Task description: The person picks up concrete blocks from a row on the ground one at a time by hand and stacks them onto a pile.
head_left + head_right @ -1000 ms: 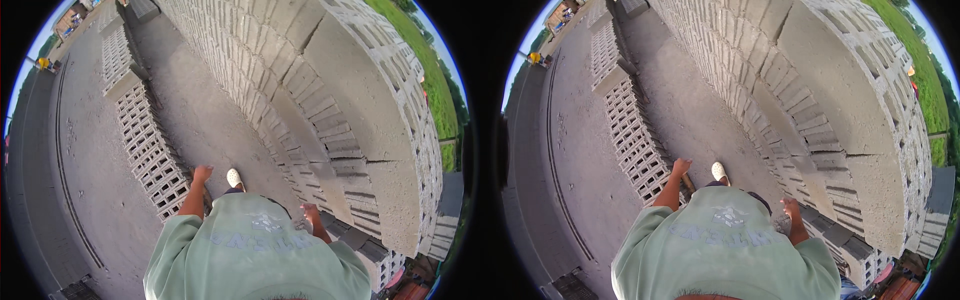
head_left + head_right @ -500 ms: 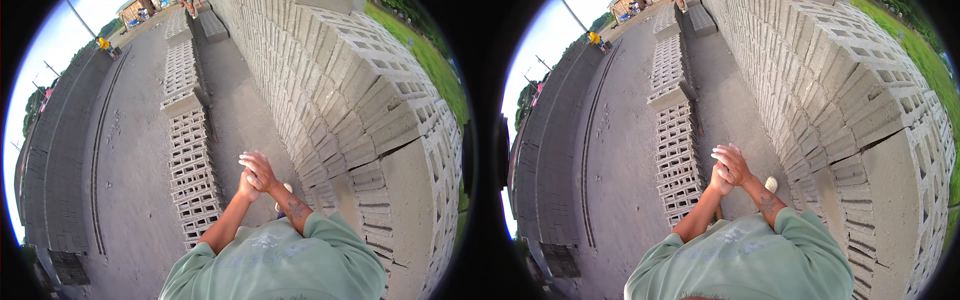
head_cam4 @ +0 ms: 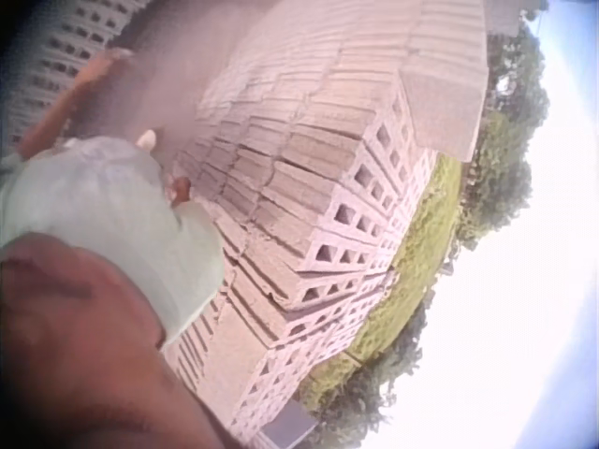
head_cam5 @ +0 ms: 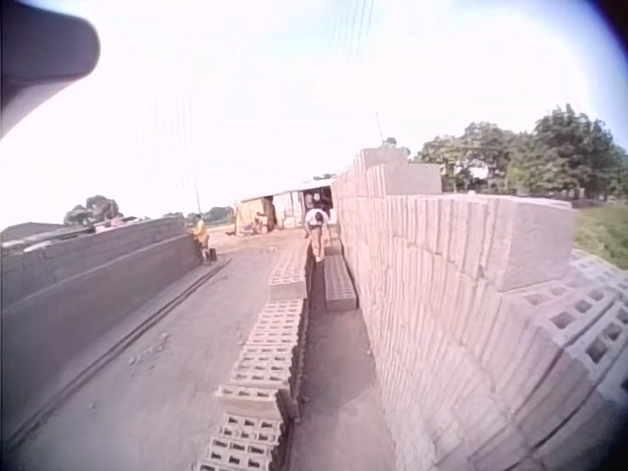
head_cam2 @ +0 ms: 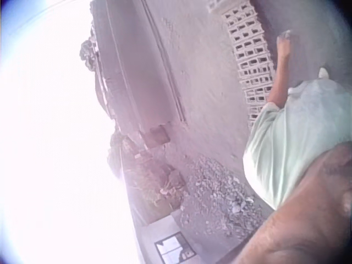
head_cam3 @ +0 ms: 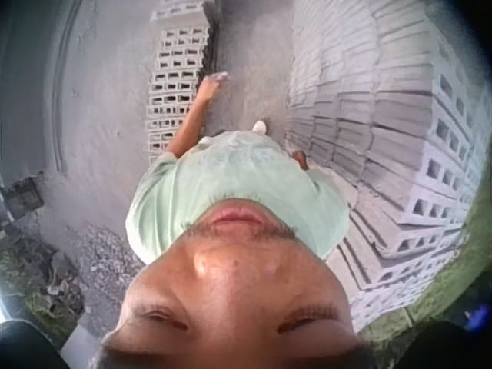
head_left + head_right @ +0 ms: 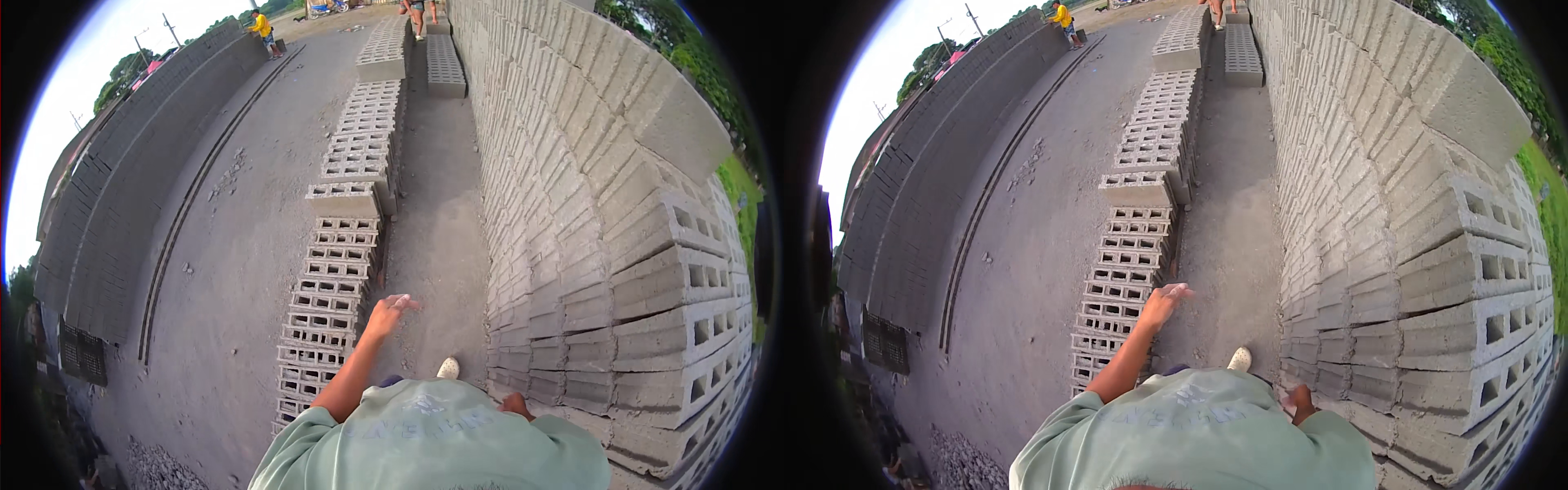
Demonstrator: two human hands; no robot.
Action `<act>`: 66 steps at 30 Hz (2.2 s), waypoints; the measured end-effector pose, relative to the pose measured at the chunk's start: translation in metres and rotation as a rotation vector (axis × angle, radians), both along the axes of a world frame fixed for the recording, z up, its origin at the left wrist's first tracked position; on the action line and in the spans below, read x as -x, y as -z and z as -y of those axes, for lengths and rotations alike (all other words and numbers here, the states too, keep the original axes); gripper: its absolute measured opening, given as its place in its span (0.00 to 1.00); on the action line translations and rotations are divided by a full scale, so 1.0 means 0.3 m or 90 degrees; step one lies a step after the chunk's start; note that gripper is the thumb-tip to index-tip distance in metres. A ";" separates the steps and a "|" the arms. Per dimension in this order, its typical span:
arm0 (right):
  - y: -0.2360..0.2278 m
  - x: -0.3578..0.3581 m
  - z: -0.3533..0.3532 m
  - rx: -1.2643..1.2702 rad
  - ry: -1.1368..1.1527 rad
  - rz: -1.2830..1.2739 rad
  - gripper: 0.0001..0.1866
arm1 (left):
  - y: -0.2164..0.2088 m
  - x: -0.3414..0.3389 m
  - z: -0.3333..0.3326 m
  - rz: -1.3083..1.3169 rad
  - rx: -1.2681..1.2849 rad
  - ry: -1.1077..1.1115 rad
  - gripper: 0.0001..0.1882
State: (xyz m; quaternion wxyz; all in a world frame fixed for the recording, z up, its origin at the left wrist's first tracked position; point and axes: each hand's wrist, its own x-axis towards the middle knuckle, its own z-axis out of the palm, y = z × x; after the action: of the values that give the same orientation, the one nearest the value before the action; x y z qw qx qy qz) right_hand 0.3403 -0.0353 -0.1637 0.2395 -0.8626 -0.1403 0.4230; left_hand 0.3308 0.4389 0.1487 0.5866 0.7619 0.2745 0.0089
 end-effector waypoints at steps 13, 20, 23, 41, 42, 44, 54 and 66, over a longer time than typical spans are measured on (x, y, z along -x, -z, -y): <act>-0.391 -0.929 -0.841 -0.060 0.281 0.239 0.29 | 0.321 -0.740 -0.429 -0.031 -0.047 0.036 0.15; -0.639 -1.318 -1.212 -0.039 0.351 0.226 0.29 | 0.202 -1.172 -0.667 0.005 -0.016 0.097 0.16; -0.617 -1.407 -1.311 -0.061 0.393 0.290 0.22 | 0.300 -1.223 -0.841 -0.023 0.054 0.070 0.16; -0.540 -2.083 -1.864 -0.177 0.121 0.020 0.27 | 0.391 -1.350 -1.358 -0.099 -0.009 -0.233 0.16; -0.536 -2.156 -1.897 -0.175 0.087 0.013 0.27 | 0.335 -1.401 -1.315 -0.127 -0.022 -0.265 0.16; -0.540 -2.231 -1.979 -0.153 0.035 0.011 0.28 | 0.383 -1.383 -1.302 -0.123 -0.094 -0.261 0.17; -0.437 -2.559 -2.102 0.007 -0.193 0.036 0.26 | 0.416 -1.229 -1.207 -0.309 -0.236 -0.244 0.13; -0.242 -2.162 -2.593 0.091 -0.140 -0.030 0.36 | 0.903 -1.012 -1.884 -0.469 -0.264 -0.406 0.20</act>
State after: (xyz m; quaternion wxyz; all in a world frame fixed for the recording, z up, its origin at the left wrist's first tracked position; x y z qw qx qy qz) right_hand 0.9888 0.7426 -0.0910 0.1329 -0.8468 -0.1978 0.4756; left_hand 0.6345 1.0042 -0.1222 0.2562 0.6935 0.6729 -0.0274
